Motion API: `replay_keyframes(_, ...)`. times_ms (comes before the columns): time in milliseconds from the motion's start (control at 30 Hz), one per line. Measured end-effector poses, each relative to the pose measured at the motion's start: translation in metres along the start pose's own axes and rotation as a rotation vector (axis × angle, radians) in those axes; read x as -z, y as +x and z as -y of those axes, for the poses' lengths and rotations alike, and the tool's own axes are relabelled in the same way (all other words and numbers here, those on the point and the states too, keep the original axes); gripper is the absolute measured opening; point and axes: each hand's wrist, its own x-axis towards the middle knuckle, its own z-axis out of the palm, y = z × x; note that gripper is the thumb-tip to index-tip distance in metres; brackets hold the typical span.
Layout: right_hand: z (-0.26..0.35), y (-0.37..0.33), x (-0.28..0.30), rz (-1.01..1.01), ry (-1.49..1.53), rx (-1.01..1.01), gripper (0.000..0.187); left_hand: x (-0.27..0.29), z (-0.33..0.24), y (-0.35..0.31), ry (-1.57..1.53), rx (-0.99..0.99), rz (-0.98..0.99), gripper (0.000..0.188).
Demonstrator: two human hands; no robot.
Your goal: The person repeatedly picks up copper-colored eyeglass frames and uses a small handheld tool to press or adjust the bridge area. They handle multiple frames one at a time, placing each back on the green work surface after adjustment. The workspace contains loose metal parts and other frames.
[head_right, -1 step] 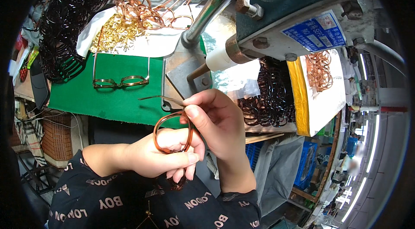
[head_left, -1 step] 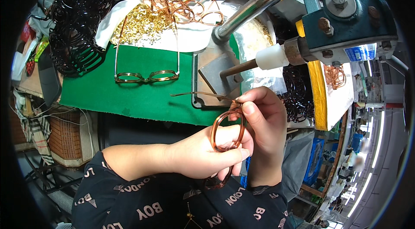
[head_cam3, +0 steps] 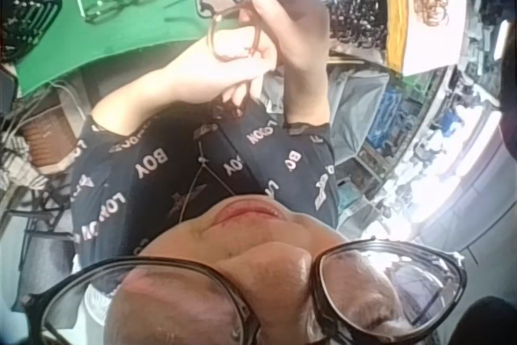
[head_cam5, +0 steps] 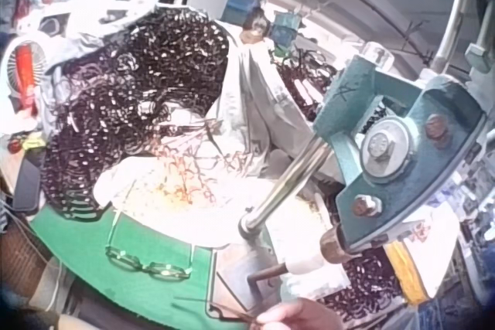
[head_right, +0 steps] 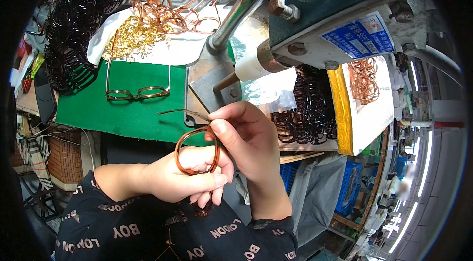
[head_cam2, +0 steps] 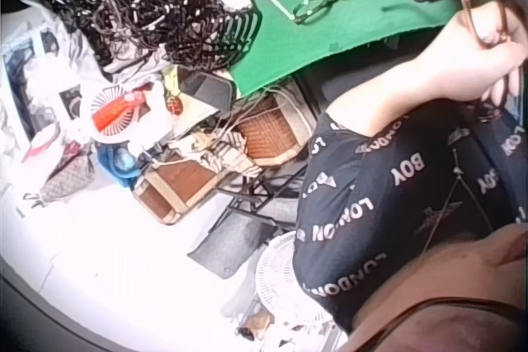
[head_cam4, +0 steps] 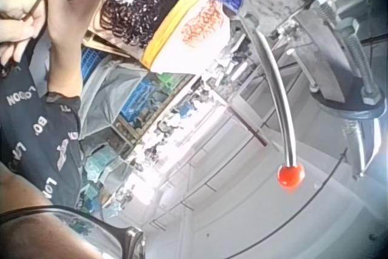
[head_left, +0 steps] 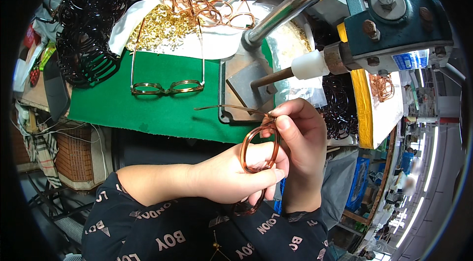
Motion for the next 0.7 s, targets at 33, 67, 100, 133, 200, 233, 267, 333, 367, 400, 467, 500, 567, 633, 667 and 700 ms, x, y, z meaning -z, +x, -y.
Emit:
replay_keyframes(33, -0.001, 0.001, 0.0, 0.002, 0.017, -0.006, 0.01, 0.0, 0.0, 0.001, -0.007, -0.003, 0.0, 0.013)
replay_keyframes(67, -0.002, 0.001, 0.0, 0.001, 0.012, 0.005, 0.01, 0.0, 0.001, 0.001, 0.021, -0.01, -0.011, 0.013)
replay_keyframes(100, -0.002, 0.001, 0.0, 0.001, 0.007, 0.016, 0.01, 0.0, 0.002, 0.001, 0.05, -0.017, -0.022, 0.013)
replay_keyframes(133, -0.003, 0.001, 0.0, 0.002, 0.002, 0.027, 0.01, 0.0, 0.002, 0.001, 0.08, -0.024, -0.034, 0.013)
replay_keyframes(200, -0.005, 0.002, 0.001, 0.008, 0.032, 0.012, 0.01, 0.001, 0.001, 0.001, 0.053, -0.014, -0.022, 0.013)
replay_keyframes(233, -0.007, 0.002, 0.001, 0.01, 0.047, 0.005, 0.01, 0.001, 0.001, 0.001, 0.04, -0.008, -0.016, 0.013)
replay_keyframes(267, -0.009, 0.003, 0.001, 0.017, 0.13, -0.026, 0.01, 0.001, 0.0, 0.001, 0.02, -0.006, -0.004, 0.013)
replay_keyframes(333, -0.012, 0.004, 0.0, 0.031, 0.293, -0.086, 0.01, 0.001, -0.002, 0.0, -0.017, -0.004, 0.024, 0.013)
replay_keyframes(367, -0.013, 0.004, -0.002, 0.025, 0.349, -0.095, 0.01, 0.001, -0.002, 0.0, -0.033, -0.013, 0.031, 0.013)
replay_keyframes(400, -0.014, 0.004, -0.005, 0.018, 0.405, -0.106, 0.01, 0.001, -0.002, 0.0, -0.049, -0.022, 0.039, 0.013)
replay_keyframes(467, -0.019, 0.004, -0.007, 0.027, 0.497, -0.102, 0.011, 0.002, -0.001, 0.0, -0.077, -0.029, 0.049, 0.012)
replay_keyframes(500, -0.019, 0.005, -0.007, 0.023, 0.501, -0.1, 0.011, 0.002, -0.002, 0.0, -0.088, -0.029, 0.051, 0.012)
replay_keyframes(567, -0.018, 0.005, -0.009, 0.014, 0.508, -0.098, 0.011, 0.002, -0.003, 0.0, -0.101, -0.03, 0.054, 0.012)
replay_keyframes(633, -0.017, 0.005, -0.009, -0.003, 0.487, -0.09, 0.012, 0.003, -0.004, 0.001, -0.103, -0.029, 0.064, 0.012)
replay_keyframes(667, -0.016, 0.005, -0.009, -0.011, 0.477, -0.087, 0.012, 0.003, -0.004, 0.001, -0.106, -0.029, 0.066, 0.012)
replay_keyframes(700, -0.015, 0.006, -0.01, -0.015, 0.469, -0.09, 0.012, 0.002, -0.005, 0.001, -0.107, -0.032, 0.065, 0.012)
